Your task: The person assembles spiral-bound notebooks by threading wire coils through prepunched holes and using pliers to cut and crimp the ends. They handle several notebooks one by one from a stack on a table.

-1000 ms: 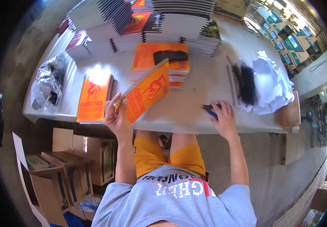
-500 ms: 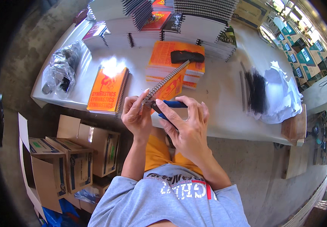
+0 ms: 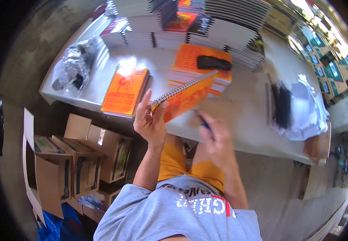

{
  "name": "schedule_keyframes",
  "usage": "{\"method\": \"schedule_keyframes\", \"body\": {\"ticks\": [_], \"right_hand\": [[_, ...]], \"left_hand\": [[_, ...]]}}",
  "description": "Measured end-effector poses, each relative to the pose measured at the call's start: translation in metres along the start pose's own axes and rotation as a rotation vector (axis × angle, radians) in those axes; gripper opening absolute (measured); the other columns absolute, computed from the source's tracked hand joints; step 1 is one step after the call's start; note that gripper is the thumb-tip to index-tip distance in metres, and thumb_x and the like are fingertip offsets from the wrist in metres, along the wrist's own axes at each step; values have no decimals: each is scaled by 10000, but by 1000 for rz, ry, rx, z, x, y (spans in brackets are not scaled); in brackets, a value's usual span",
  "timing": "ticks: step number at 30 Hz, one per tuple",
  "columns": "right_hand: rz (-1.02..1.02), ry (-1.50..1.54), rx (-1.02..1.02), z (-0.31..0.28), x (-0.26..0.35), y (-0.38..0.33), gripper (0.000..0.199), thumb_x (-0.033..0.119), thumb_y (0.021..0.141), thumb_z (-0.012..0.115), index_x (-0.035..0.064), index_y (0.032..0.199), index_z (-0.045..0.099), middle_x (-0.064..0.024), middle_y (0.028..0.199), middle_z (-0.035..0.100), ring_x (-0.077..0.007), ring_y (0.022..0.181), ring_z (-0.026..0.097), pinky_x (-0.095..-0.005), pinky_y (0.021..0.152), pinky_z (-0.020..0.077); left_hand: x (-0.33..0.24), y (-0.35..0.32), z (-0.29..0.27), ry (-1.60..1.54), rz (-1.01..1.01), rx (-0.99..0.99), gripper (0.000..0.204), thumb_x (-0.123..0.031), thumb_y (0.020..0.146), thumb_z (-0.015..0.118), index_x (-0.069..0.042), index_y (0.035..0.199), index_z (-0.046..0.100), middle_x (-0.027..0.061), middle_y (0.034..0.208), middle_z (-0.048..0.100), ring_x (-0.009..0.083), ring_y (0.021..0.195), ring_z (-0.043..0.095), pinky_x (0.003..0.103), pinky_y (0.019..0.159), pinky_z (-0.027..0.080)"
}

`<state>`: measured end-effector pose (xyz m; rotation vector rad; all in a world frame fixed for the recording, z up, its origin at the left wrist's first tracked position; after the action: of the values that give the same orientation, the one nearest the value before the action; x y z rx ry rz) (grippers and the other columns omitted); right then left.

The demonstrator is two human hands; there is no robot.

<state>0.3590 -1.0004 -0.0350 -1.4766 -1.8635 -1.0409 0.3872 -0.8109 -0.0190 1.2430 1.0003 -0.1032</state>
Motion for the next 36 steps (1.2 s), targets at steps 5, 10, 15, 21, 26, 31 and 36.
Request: {"method": "schedule_keyframes", "body": {"ticks": [5,10,15,21,26,31,36], "right_hand": [[330,-789,-88,-49,-118,-26,354,280,892,524,156,1224,529,-142,1032,553,-325,997,537,-424,882,419],[-64,-212,-223,-26,-50,24,444,234,877,575,48,1265,463,-78,1147,559,-213,1074,530,-347,942,389],[81,720,-79,62,-15,94,473,-4,811,629,6,1254,463,-57,1099,582,-103,1004,537,-239,854,429],[-635,83,-296,76,139,154,630,26,706,722,55,1281,466,-111,1164,570,-211,1056,549,-310,891,445],[-1055,6,256,109,231,138,589,4,656,722,98,1211,549,-118,1025,644,-223,921,634,-324,794,504],[-165,784,223,150,146,222,404,61,804,662,45,1187,533,-105,1001,645,-141,815,637,-300,684,529],[154,109,145,200,-38,247,607,270,724,751,43,1221,486,-184,953,641,-216,884,641,-317,739,511]], "left_hand": [[42,6,-23,-512,-468,-140,275,-63,862,619,38,1116,585,22,913,618,58,802,538,184,740,420],[51,3,-53,-673,-523,-164,223,-91,896,572,42,1075,591,78,1000,628,88,881,559,222,815,430],[58,30,-105,-701,-458,-442,150,-25,917,488,-76,1046,431,118,1037,577,147,992,544,273,859,446],[47,78,-149,-533,-232,-437,166,-62,899,543,-55,1022,432,149,1027,583,176,991,555,269,845,455],[-14,127,-153,-68,403,2,203,-79,857,614,1,1004,501,192,1052,585,240,1009,563,316,878,432],[-2,142,-198,216,402,-399,263,-121,872,598,8,1094,540,162,1143,558,236,1097,516,354,935,381],[141,85,-145,416,-312,-24,547,-278,838,644,34,1247,459,203,1260,481,326,1208,421,404,1022,304]]}}
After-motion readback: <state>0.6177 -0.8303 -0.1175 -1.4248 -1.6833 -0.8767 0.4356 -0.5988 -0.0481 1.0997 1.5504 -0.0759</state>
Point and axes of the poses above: each hand's wrist, its own y-axis towards the middle knuckle, its own z-axis out of the palm, x = y × z, the point moved 6 cm from there along y, towards the middle knuckle
